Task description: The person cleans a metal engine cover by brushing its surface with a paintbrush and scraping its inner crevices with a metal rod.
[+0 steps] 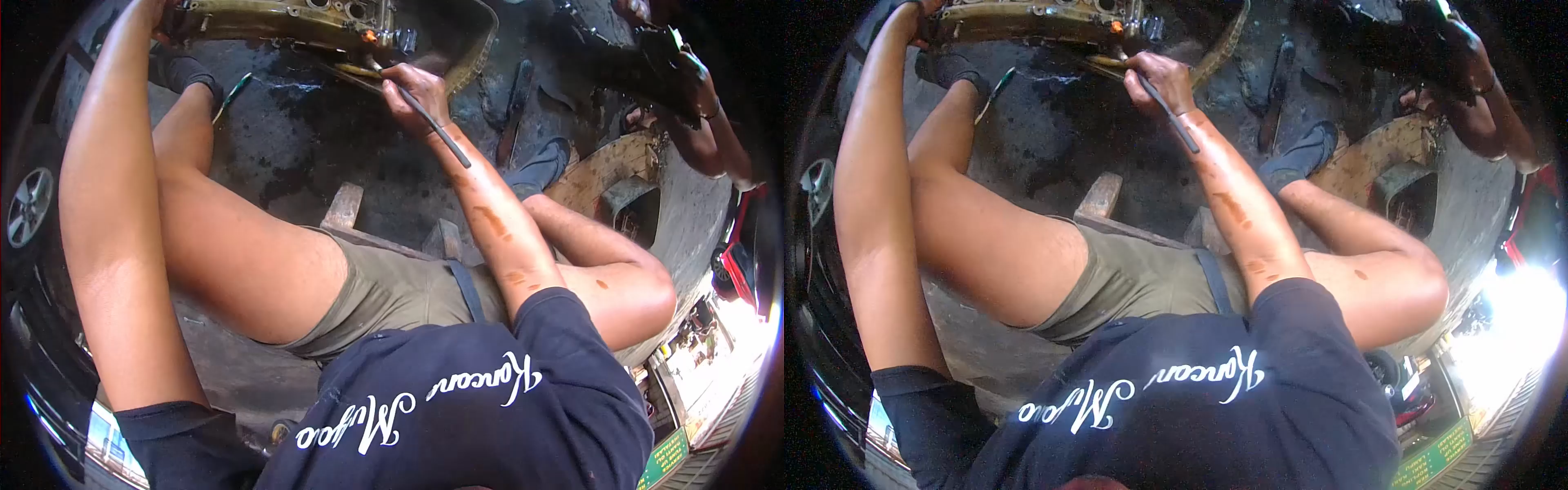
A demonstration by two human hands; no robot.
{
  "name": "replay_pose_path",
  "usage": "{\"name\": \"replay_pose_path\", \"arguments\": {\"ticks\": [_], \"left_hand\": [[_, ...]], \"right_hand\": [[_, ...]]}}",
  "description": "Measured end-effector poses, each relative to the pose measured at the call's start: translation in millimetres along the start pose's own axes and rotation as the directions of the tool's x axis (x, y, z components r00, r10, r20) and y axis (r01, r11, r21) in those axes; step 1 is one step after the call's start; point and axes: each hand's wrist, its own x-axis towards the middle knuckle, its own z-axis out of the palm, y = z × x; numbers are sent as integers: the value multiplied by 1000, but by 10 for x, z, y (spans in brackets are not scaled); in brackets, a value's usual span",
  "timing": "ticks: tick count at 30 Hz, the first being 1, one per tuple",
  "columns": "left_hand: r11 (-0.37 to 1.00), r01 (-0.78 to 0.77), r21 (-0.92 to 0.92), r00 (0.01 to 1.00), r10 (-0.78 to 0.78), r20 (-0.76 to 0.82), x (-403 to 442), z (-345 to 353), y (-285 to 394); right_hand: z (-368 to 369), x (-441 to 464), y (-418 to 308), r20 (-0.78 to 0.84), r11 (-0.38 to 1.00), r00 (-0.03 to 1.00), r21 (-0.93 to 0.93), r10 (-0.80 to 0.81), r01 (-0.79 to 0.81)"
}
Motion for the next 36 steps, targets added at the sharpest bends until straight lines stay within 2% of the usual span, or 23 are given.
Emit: {"name": "replay_pose_path", "arguments": {"ticks": [2,3,7,9,10,11,13,14,15,16,17,18,19,21,23,25,27,29,30,31,33,34,36], "left_hand": [[1000,-11,0,1000,11,18,69,59,57],[1000,-8,-3,1000,8,29,92,90,37],[1000,-12,-2,999,13,36,19,87,83],[1000,-10,-6,999,10,34,23,51,65],[1000,-5,-4,999,5,43,44,75,49],[1000,-6,-6,999,7,46,37,99,57],[1000,5,-2,998,-4,58,47,138,11],[1000,6,-1,998,-6,62,24,166,43],[1000,1,-4,998,0,58,23,131,87],[1000,-3,-6,998,3,58,20,112,111],[1000,-4,-7,998,4,59,17,92,121],[1000,-11,-13,998,11,56,-16,81,145],[1000,-15,-23,998,16,53,-48,72,149],[999,-1,-32,998,3,62,-33,71,65],[999,-5,-40,998,7,55,57,-65,42],[999,5,-36,997,-2,72,130,-59,2],[999,0,-47,997,3,78,188,-89,-15],[998,13,-57,996,-9,83,222,-120,-111],[998,19,-60,996,-14,88,342,-195,-178],[998,20,-63,996,-14,90,439,-258,-210],[998,14,-63,996,-8,94,453,-243,-185],[998,15,-55,996,-10,92,382,-193,-167],[999,7,-47,997,-3,77,230,-156,-108]], "right_hand": [[-126,54,7,-34,986,992,113,125,-120],[-112,124,26,-128,995,987,41,94,-89],[-41,199,34,-64,1000,998,19,10,-9],[-155,288,66,-34,989,991,69,130,-128],[-168,378,79,-96,948,976,273,195,-163],[-237,503,11,-36,873,965,436,258,-217],[-221,662,69,203,799,938,492,282,-347],[-201,788,84,216,791,922,473,322,-387],[-245,908,181,-3,972,994,212,107,-103],[-264,988,212,52,838,953,463,299,-288],[-274,1023,232,158,607,874,663,459,-438],[-331,1004,233,227,621,899,659,373,-424],[-311,957,154,317,642,877,598,360,-480],[-174,910,108,372,583,850,619,373,-527],[-125,984,8,290,628,864,597,411,-499],[-136,915,-56,52,801,882,397,468,-449],[-87,897,87,4,820,896,400,444,-409],[-174,918,169,-219,914,922,329,320,-239],[-228,981,208,-62,671,863,658,502,-342],[-256,998,204,-17,616,843,691,537,-379],[-234,1007,219,9,907,941,263,338,-328],[-232,1036,237,-42,934,943,159,329,-319],[-308,1105,288,78,735,879,517,471,-440]]}}
